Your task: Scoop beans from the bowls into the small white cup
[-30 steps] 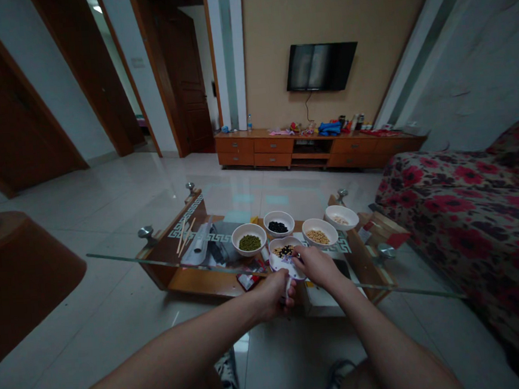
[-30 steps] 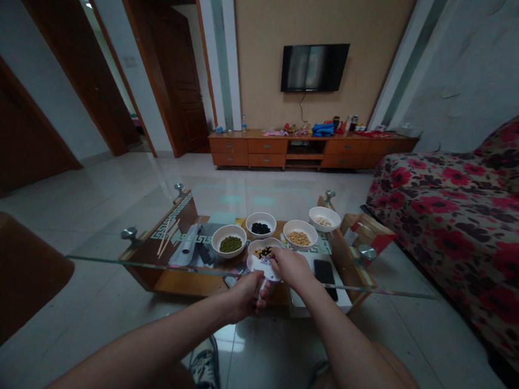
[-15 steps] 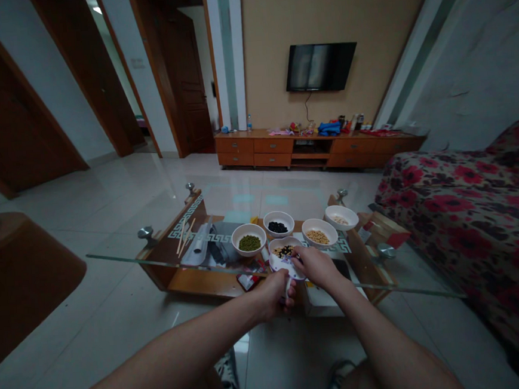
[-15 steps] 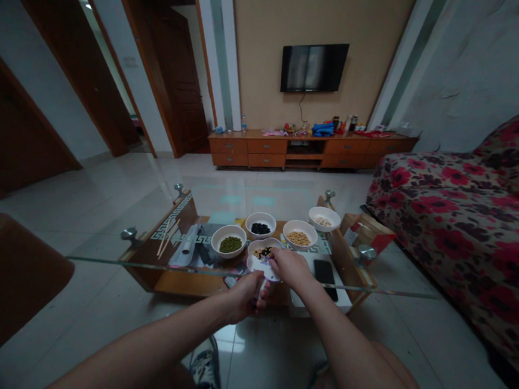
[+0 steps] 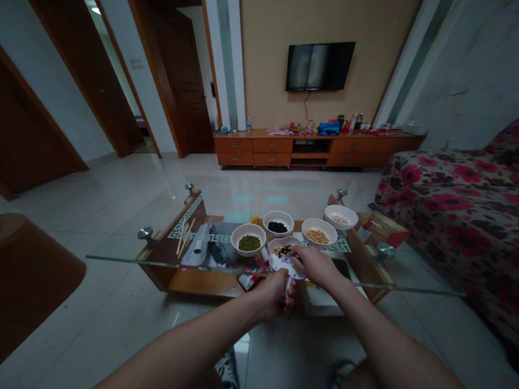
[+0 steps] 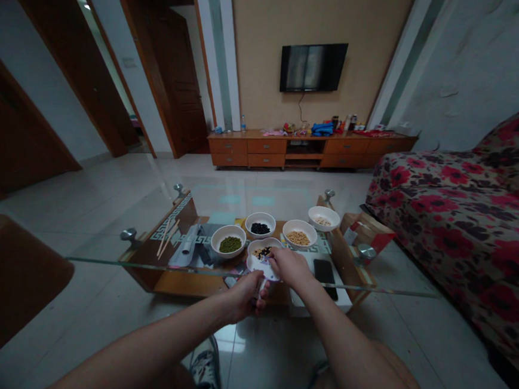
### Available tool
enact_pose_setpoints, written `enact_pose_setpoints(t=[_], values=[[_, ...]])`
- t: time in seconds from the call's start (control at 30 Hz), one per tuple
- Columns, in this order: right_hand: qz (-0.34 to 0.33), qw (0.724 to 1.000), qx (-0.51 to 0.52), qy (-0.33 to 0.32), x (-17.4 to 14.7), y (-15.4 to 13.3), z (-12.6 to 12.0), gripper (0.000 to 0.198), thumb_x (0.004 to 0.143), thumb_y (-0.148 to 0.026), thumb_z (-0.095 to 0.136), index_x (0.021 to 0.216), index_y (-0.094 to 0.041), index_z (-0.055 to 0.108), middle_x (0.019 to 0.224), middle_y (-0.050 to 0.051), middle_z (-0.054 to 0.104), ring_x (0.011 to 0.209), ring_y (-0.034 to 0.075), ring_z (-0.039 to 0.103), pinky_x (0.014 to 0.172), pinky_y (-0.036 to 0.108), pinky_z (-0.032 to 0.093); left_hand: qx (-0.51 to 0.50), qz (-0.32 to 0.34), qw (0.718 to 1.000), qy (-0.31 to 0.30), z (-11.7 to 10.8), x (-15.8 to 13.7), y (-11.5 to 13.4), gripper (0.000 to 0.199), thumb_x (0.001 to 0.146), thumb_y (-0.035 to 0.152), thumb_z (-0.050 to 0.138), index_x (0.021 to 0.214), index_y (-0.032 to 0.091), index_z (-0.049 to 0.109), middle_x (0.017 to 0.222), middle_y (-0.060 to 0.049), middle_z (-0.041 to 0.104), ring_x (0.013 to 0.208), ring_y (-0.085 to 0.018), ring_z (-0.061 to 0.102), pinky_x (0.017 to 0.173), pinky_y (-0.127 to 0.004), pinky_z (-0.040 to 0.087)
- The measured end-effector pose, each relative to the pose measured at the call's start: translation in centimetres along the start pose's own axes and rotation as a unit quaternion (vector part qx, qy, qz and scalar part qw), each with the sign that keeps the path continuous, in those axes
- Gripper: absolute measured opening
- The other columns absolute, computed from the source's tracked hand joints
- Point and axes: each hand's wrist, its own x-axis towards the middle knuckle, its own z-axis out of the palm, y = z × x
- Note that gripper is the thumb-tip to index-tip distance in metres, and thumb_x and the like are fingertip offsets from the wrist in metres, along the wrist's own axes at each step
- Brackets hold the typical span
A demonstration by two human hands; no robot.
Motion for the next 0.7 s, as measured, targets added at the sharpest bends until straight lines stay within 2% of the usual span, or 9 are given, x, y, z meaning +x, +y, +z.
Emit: enact_pose_setpoints(t=[0.33,0.47,0.7], values=[[0.014,0.999,0.015,0.046,-0.1,0.8,-0.9,0.027,0.092,-0.039,0.042,0.106,-0.025,0.061,0.100,0.006,0.069,0.094,0.021,0.063,0.070,0.026,0.038,-0.003,-0.007,1.000,-0.002,-0.1,0.2,0.0,0.028,0.087,0.040,0.032,0.070,0.021,0.044,0.054,0.006,0.038,0.036,-0.008,0.032,0.042,-0.023,0.022],[0.022,0.999,0.009,0.043,0.0,0.8,-0.7,0.027,0.092,-0.038,0.042,0.107,-0.024,0.060,0.101,0.006,0.069,0.095,0.020,0.063,0.072,0.026,0.038,0.000,-0.002,1.000,-0.007,-0.1,0.1,0.0,0.029,0.088,0.040,0.031,0.070,0.021,0.043,0.055,0.006,0.038,0.036,-0.008,0.032,0.042,-0.023,0.022],[-0.010,0.999,-0.012,0.031,0.2,-0.2,0.1,0.026,0.091,-0.037,0.043,0.106,-0.023,0.060,0.098,0.007,0.070,0.091,0.021,0.064,0.073,0.027,0.039,0.032,0.002,0.999,-0.016,-0.1,0.0,0.0,0.031,0.088,0.040,0.026,0.069,0.021,0.041,0.055,0.006,0.036,0.037,-0.007,0.030,0.041,-0.023,0.022]])
